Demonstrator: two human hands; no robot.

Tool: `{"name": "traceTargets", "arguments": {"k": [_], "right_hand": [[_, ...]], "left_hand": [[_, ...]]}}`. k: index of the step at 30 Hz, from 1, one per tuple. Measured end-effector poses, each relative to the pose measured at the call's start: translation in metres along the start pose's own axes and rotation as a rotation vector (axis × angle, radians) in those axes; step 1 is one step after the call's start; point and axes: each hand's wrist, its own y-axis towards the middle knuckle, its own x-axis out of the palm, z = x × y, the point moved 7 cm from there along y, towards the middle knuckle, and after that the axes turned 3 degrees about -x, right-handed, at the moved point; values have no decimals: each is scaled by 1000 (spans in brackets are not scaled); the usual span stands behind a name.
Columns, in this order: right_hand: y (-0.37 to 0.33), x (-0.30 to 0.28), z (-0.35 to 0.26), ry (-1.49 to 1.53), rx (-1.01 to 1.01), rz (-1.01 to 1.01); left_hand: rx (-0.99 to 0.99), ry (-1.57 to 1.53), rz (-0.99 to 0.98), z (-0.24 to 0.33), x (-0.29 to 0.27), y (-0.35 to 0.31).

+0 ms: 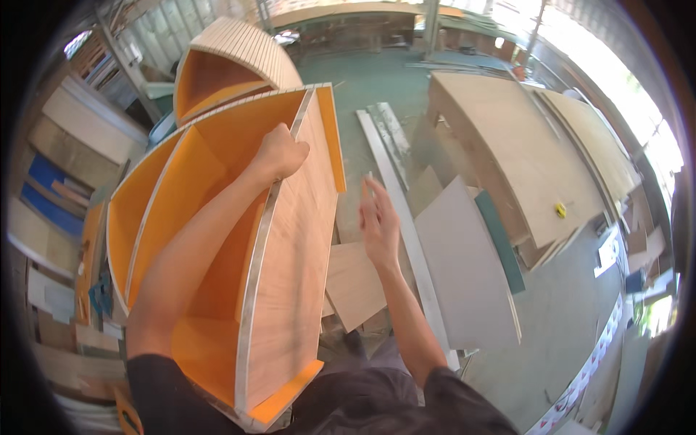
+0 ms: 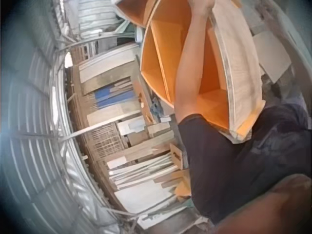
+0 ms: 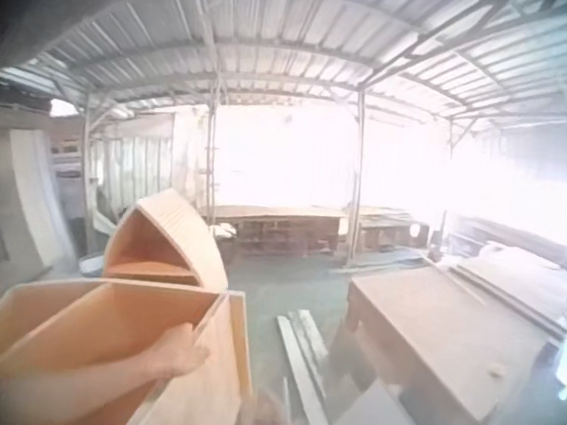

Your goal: The person applies adhesive from a bottle to the joints of a curved wooden furniture component by hand, then fits the piece onto a larger curved wooden structure.

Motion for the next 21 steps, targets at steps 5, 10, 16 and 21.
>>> {"name": "traceTargets", "arguments": {"k": [5, 10, 16, 21], "right_hand": [[168, 55, -6, 134, -194, 85], [209, 86, 13, 159, -228, 41], [223, 86, 9, 141, -354, 76], [236, 76, 3, 69, -444, 79]], "left_hand": [[109, 116, 190, 52, -19, 22], [-77, -1, 113, 55, -30, 4], [-69, -71, 168, 59, -26, 5], [123, 37, 248, 70, -42, 40]]}}
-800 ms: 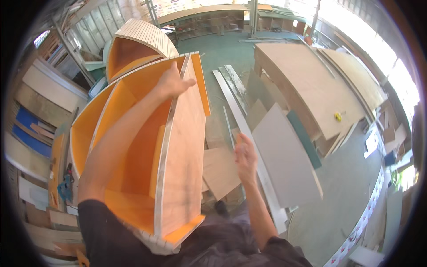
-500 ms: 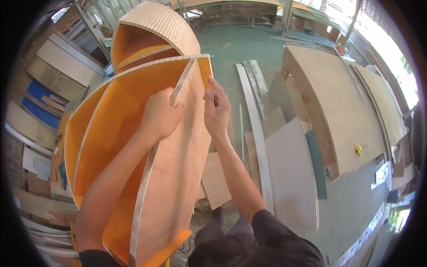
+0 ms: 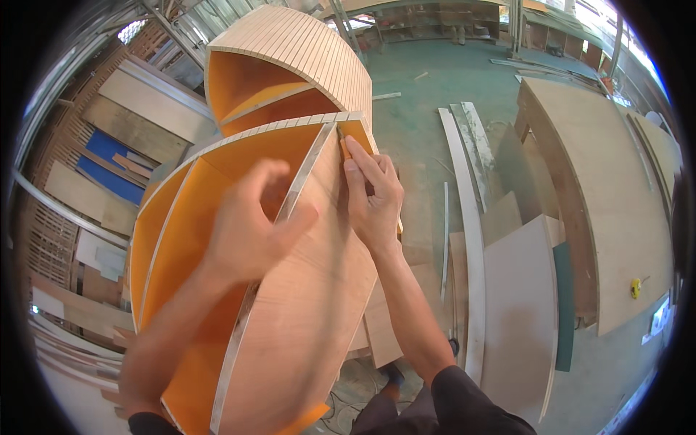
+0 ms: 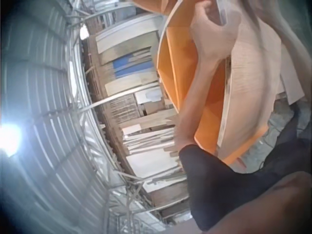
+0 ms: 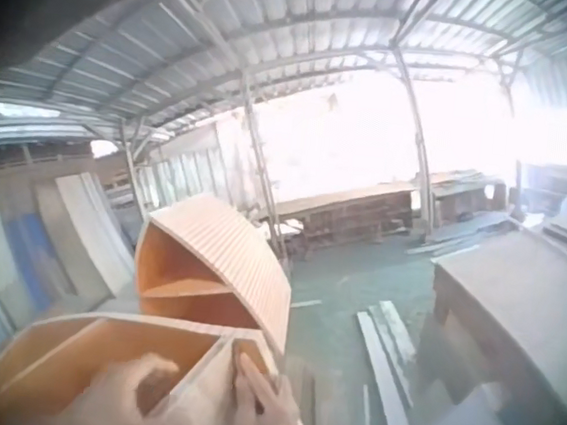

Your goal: The person applies adhesive from a bottle to the joints of a curved wooden furniture component by hand, then fits the piece onto a larger curved wooden structure.

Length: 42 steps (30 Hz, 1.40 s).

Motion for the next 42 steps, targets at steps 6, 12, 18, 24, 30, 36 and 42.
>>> {"name": "traceTargets", "arguments": {"k": [6, 12, 18, 24, 30, 36, 42], "right_hand": [[-4, 7, -5, 4, -69, 31], [-4, 4, 2, 27, -89, 61], [-7, 5, -2, 34, -67, 80], [-8, 5, -1, 73, -46, 104], [-22, 3, 8, 46, 34, 86], [-30, 1, 21, 12, 6, 110], [-57, -11, 42, -37, 48, 114]], "left_hand": [[238, 220, -135, -22, 17, 80], [138, 146, -235, -26, 36, 81], [170, -15, -107, -31, 39, 79], [468, 199, -184, -14, 39, 70], [298, 60, -156, -22, 37, 72], [219, 30, -220, -29, 37, 76], [33, -160, -177, -34, 40, 80]]}}
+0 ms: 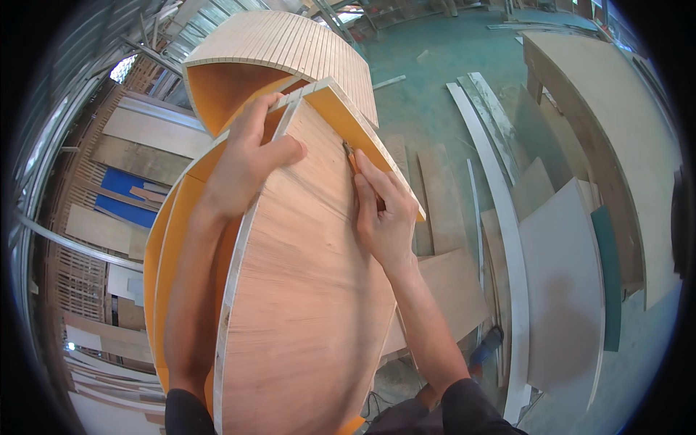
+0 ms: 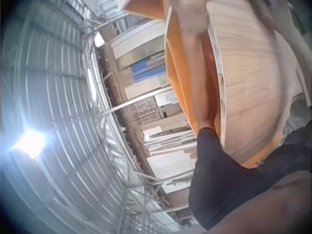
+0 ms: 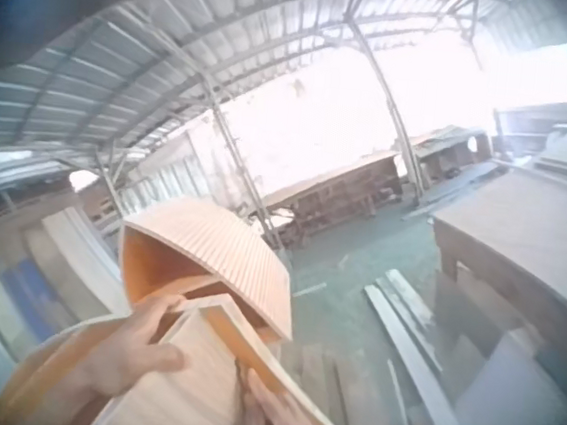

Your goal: The person applies adhesive from a bottle to the joints of a curved wooden furniture component by hand, then fits the piece onto a larger curved wooden structure.

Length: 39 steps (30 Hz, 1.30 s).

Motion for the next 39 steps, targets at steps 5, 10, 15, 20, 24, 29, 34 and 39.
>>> {"name": "traceTargets", "arguments": {"k": [5, 10, 15, 20, 24, 29, 34, 39], "right_hand": [[-13, -4, 20, -35, 17, 19], [-64, -33, 73, -44, 60, 73], [-64, -41, 64, -80, 94, -14], [-8, -14, -12, 17, -42, -25], [32, 12, -41, 86, -74, 4], [38, 20, -39, 71, -83, 10], [8, 10, -6, -72, 10, -23], [-47, -17, 49, 8, 50, 49]], "left_hand": [[13, 4, -29, 4, 2, 0], [17, -4, -38, 11, 6, 1], [-13, -54, -24, 1, 2, -1], [-17, -106, -37, -2, 2, 3], [38, -90, -35, -1, 0, 7], [94, -11, -17, 2, -2, 4], [1, -120, -38, 4, 12, -2], [101, 35, -14, 2, -3, 4]]}}
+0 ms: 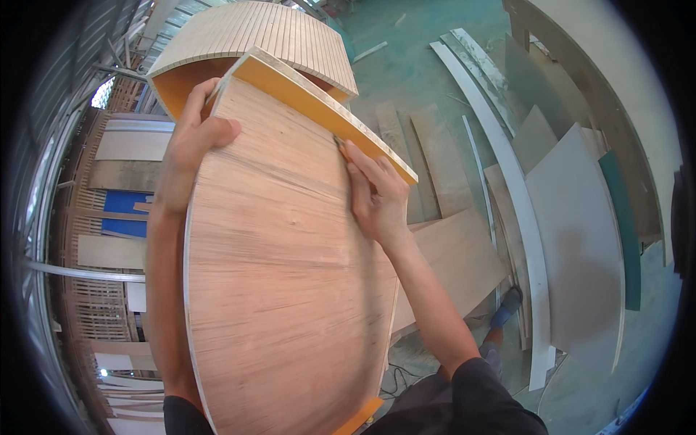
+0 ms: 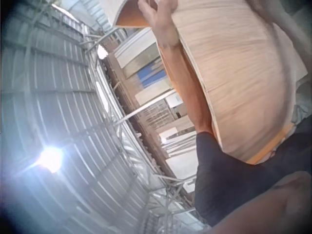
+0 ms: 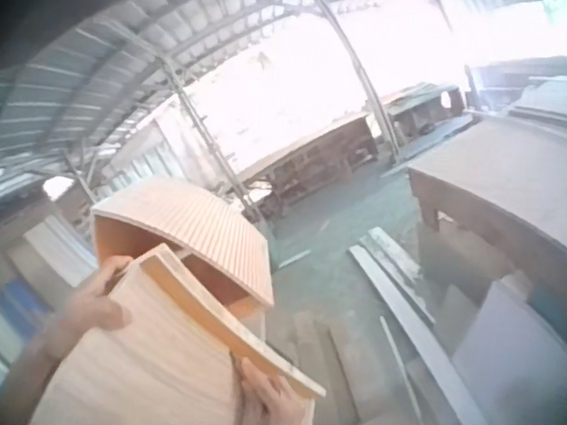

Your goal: The person applies adhesive from a bottle to the joints of a curved wooden furniture component by hand, then fits the piece onto a larger curved wooden structure.

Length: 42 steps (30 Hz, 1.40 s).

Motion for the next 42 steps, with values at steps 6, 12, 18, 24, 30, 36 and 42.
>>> {"name": "traceTargets", "arguments": {"k": [6, 12, 18, 24, 30, 36, 42], "right_hand": [[-87, -50, 122, -201, 270, -7], [-157, -115, 226, -175, 377, 55], [-63, -58, 71, -75, 150, -62], [-64, -33, 89, -95, 231, -62], [-191, -116, 250, -257, 467, 21], [-96, -61, 112, -80, 249, -48], [-88, -51, 148, -87, 159, 28]], "left_hand": [[40, 34, -26, -17, 6, 13], [-60, -79, 10, 11, 26, 0], [-85, -64, 21, 3, 25, -5], [-130, -21, 47, 2, 14, -19], [-150, 6, 30, 18, 22, -19], [-224, -30, 57, 11, 22, -30], [-245, -15, 66, 16, 15, -33]]}}
